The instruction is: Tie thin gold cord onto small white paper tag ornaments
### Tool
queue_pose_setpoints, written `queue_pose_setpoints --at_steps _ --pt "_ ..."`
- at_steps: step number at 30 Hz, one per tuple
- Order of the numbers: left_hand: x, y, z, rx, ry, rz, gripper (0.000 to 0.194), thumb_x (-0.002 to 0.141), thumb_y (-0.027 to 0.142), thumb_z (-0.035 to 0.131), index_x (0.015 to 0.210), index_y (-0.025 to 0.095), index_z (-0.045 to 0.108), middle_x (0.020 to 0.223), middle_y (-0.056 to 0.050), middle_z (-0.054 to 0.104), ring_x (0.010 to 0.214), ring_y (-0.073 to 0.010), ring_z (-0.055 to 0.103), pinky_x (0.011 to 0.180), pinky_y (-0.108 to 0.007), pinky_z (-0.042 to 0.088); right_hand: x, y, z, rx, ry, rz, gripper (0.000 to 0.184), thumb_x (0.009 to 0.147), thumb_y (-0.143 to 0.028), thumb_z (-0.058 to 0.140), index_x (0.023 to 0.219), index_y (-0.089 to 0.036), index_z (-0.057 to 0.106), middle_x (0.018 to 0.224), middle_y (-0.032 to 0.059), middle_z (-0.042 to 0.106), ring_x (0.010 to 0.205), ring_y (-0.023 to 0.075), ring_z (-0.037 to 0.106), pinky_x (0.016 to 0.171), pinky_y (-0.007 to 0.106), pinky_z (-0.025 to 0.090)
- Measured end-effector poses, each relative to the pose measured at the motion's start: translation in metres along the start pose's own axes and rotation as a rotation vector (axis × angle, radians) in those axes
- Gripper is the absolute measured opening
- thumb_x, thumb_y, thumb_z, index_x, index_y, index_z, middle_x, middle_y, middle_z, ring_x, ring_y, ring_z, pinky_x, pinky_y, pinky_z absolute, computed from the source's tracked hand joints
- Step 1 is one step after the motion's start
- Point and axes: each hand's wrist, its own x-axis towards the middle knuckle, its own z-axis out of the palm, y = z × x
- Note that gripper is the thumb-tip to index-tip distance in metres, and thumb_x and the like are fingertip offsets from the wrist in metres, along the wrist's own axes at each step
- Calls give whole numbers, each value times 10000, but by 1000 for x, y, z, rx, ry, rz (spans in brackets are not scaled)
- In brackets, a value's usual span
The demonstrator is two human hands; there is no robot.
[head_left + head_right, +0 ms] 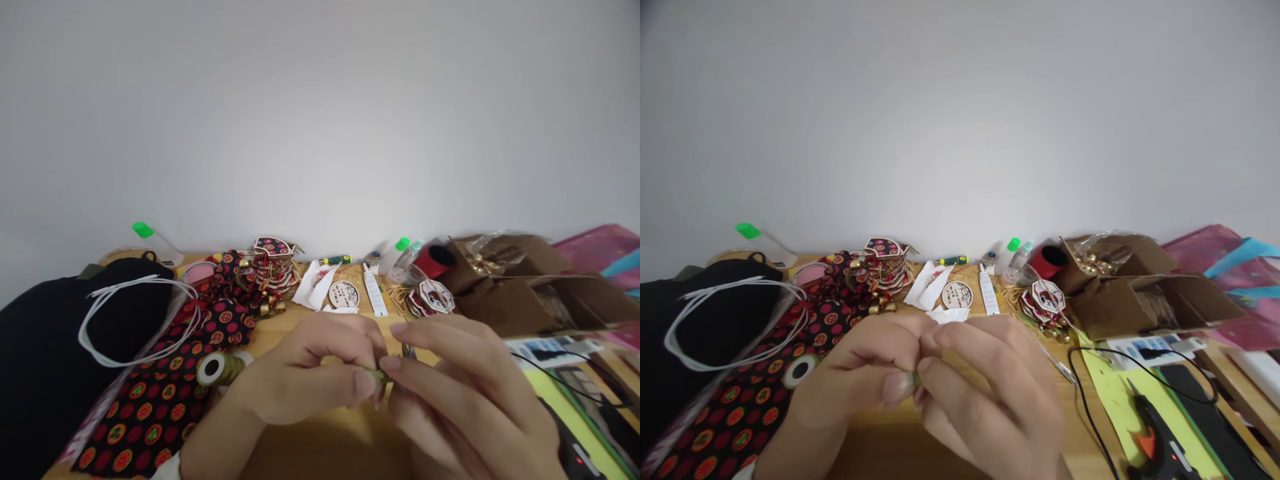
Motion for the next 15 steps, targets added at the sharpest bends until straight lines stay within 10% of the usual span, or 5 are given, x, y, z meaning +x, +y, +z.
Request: queue_pose_setpoints --at_steps 5,15 --pt "0 1 -1 13 -9 3 272 880 199 553 614 161 514 696 -16 530 700 -128 515 677 -239 417 -3 -6 13 66 207 98 152 798 -25 608 827 -157 677 848 72 690 782 200 663 601 336 543" --pt "-1 -2 -3 68 -15 -20 291 892 247 527 614 162 515 695 -33 537 681 -150 518 659 -277 416 -4 -9 20 116 173 134 284 717 54 532 820 -183 651 915 81 673 799 206 645 642 355 535"
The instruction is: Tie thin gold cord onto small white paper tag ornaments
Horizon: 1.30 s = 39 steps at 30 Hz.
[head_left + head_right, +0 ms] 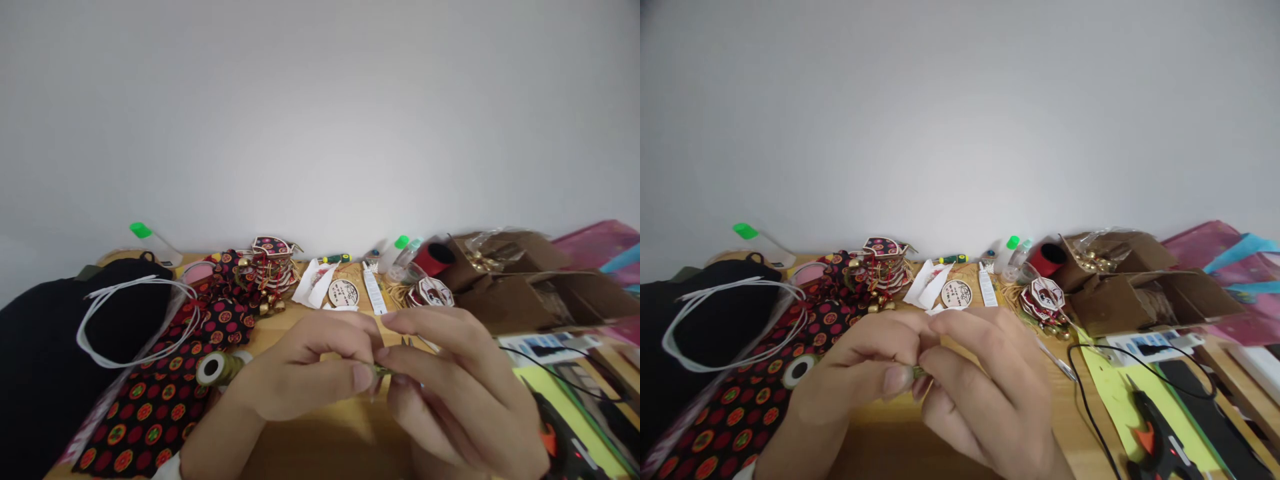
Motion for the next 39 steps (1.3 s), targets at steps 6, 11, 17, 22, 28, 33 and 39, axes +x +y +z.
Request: queue_pose_setpoints --at_steps 6,11,17,22,28,33,39 --pt "1 0 0 -29 18 -32 323 885 256 523 576 166 502 656 -31 538 645 -142 513 649 -276 412 3 4 1 77 -30 -6 280 698 47 469 766 -181 617 892 55 652 748 163 635 599 305 538" --pt "1 0 -1 -33 28 -53 337 884 259 523 560 169 499 599 -23 517 635 -152 503 625 -275 401 4 7 2 172 -56 24 244 710 32 469 760 -160 611 905 66 640 735 151 634 615 292 539" --pt "-1 0 0 -50 91 -125 348 846 249 554 514 168 492 569 -19 526 625 -147 488 632 -270 384 5 8 5 214 -59 57 246 724 31 479 747 -167 622 874 64 650 710 154 621 579 284 516" --pt "-1 -2 1 -104 157 -174 324 784 260 576 484 172 493 527 -20 506 595 -152 467 607 -270 385 6 9 4 242 -83 60 243 733 22 485 757 -164 641 870 66 650 725 161 628 591 293 520" --pt "2 -2 -1 -150 134 -193 290 749 225 561 478 174 472 506 1 458 542 -131 427 566 -261 378 4 12 1 306 -193 106 268 776 22 457 803 -160 651 903 77 658 792 171 651 656 305 559" --pt "1 -5 -4 -229 81 -208 270 747 188 554 485 164 491 478 26 431 475 -102 386 513 -247 345 5 17 0 362 -229 98 256 784 19 466 817 -155 651 928 82 645 814 168 650 675 305 567" --pt "-1 -8 -3 -271 95 -238 262 728 219 571 482 166 496 470 17 442 467 -113 395 484 -256 334 7 20 0 374 -214 82 251 793 22 489 835 -161 656 898 74 658 802 165 648 659 291 556"
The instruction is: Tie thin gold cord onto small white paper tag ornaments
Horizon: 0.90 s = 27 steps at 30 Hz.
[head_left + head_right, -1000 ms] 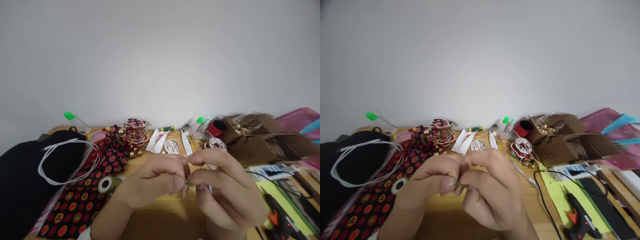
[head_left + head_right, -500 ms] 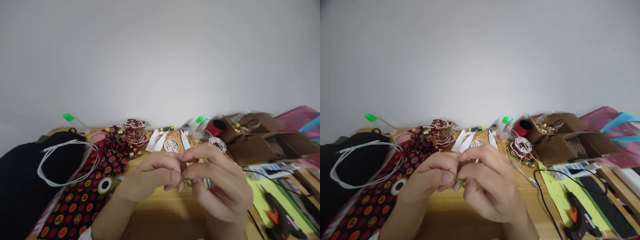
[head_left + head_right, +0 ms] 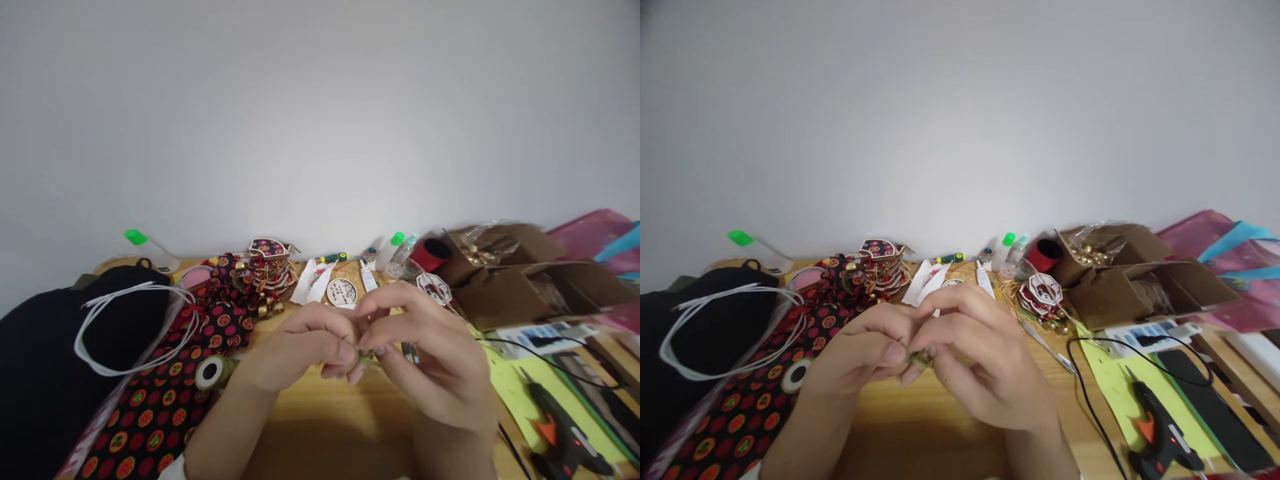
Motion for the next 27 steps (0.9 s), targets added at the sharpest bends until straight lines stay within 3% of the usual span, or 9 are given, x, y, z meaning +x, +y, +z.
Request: queue_pose_setpoints --at_steps 4,15,20,27 --pt "1 -1 -1 -36 -37 5 247 733 218 581 501 149 530 489 18 460 428 -89 350 444 -245 289 0 2 -1 16 -3 -3 227 801 26 521 849 -146 661 911 79 657 799 155 649 664 269 551" --pt "3 2 -4 32 -118 -27 301 746 202 575 457 151 504 539 -15 522 470 -99 404 499 -250 344 -8 8 1 213 49 125 237 772 24 649 915 -166 633 883 47 639 850 163 626 734 299 519" --pt "3 5 -5 105 -134 -13 266 749 213 554 489 156 539 480 12 434 461 -109 401 520 -259 351 -8 7 2 229 79 168 188 760 -3 687 833 -167 630 784 20 632 774 146 615 679 282 496" --pt "2 8 -5 175 -113 -37 296 747 207 531 462 168 463 527 -3 458 528 -127 437 561 -276 353 -5 2 1 250 20 328 152 767 -82 720 655 -145 640 617 -5 583 576 95 545 525 217 434"
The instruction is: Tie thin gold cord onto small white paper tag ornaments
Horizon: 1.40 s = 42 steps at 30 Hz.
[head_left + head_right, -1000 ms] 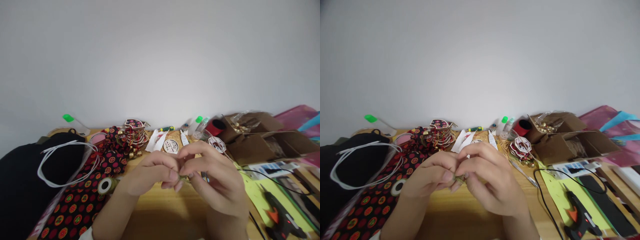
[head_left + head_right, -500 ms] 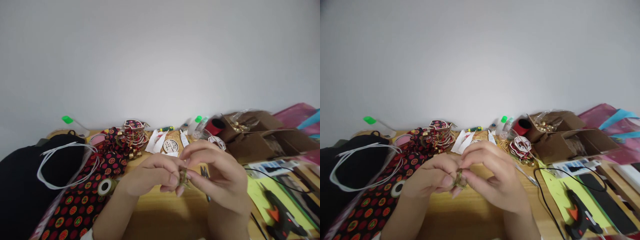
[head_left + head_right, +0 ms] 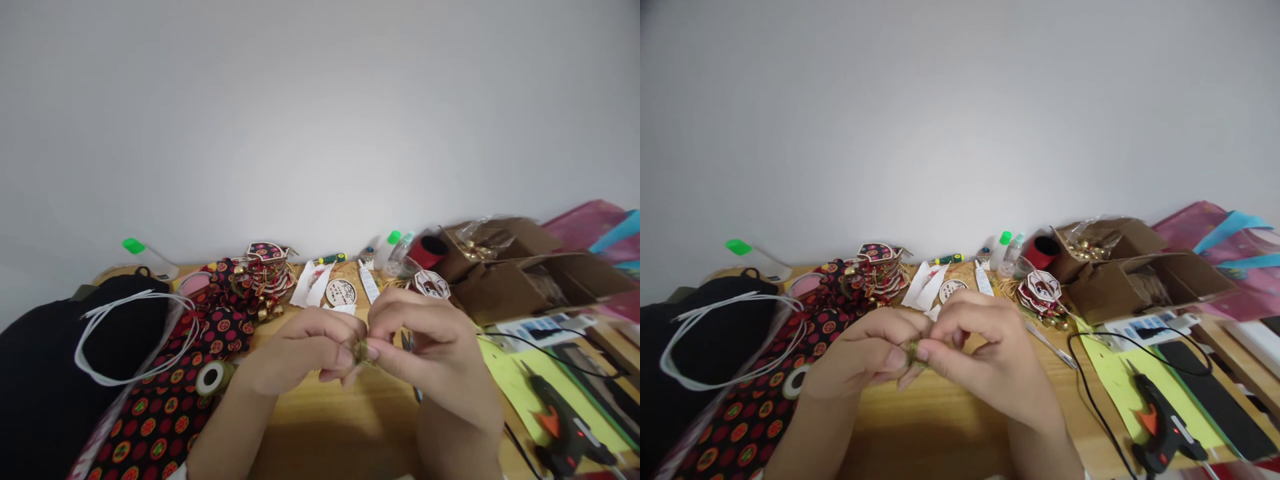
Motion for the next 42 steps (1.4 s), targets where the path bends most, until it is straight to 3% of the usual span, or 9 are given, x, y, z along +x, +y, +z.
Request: queue_pose_setpoints --at_steps 10,18,25,35,42 --pt "0 -4 3 9 159 -26 273 728 187 505 472 176 410 585 -10 475 615 -144 453 623 -292 335 -1 -6 -2 -52 -80 80 146 835 -68 594 747 -146 679 679 33 632 643 133 577 571 256 452" --pt "2 -6 4 -19 374 9 296 739 199 499 459 183 406 552 12 413 584 -130 374 570 -290 269 -5 -6 5 -319 -8 -95 137 855 -59 585 928 -152 655 871 48 660 778 142 618 676 267 485" --pt "7 -6 7 -57 474 -78 287 722 227 487 456 200 385 500 32 351 531 -122 313 528 -291 229 -3 2 6 -530 -31 -66 116 909 -146 575 996 -158 651 938 68 660 831 183 634 696 308 502" --pt "4 -8 1 78 417 -128 261 734 230 466 487 194 388 514 32 359 538 -118 320 527 -294 234 -1 4 3 -663 -159 -38 162 953 -168 479 1026 -153 623 947 117 668 857 243 623 725 380 521" --pt "3 -9 0 108 379 -141 258 742 233 464 497 192 393 514 36 345 551 -122 313 543 -292 236 -1 1 1 -652 -164 -11 106 922 -152 497 930 -140 601 921 117 649 852 252 613 727 395 519"
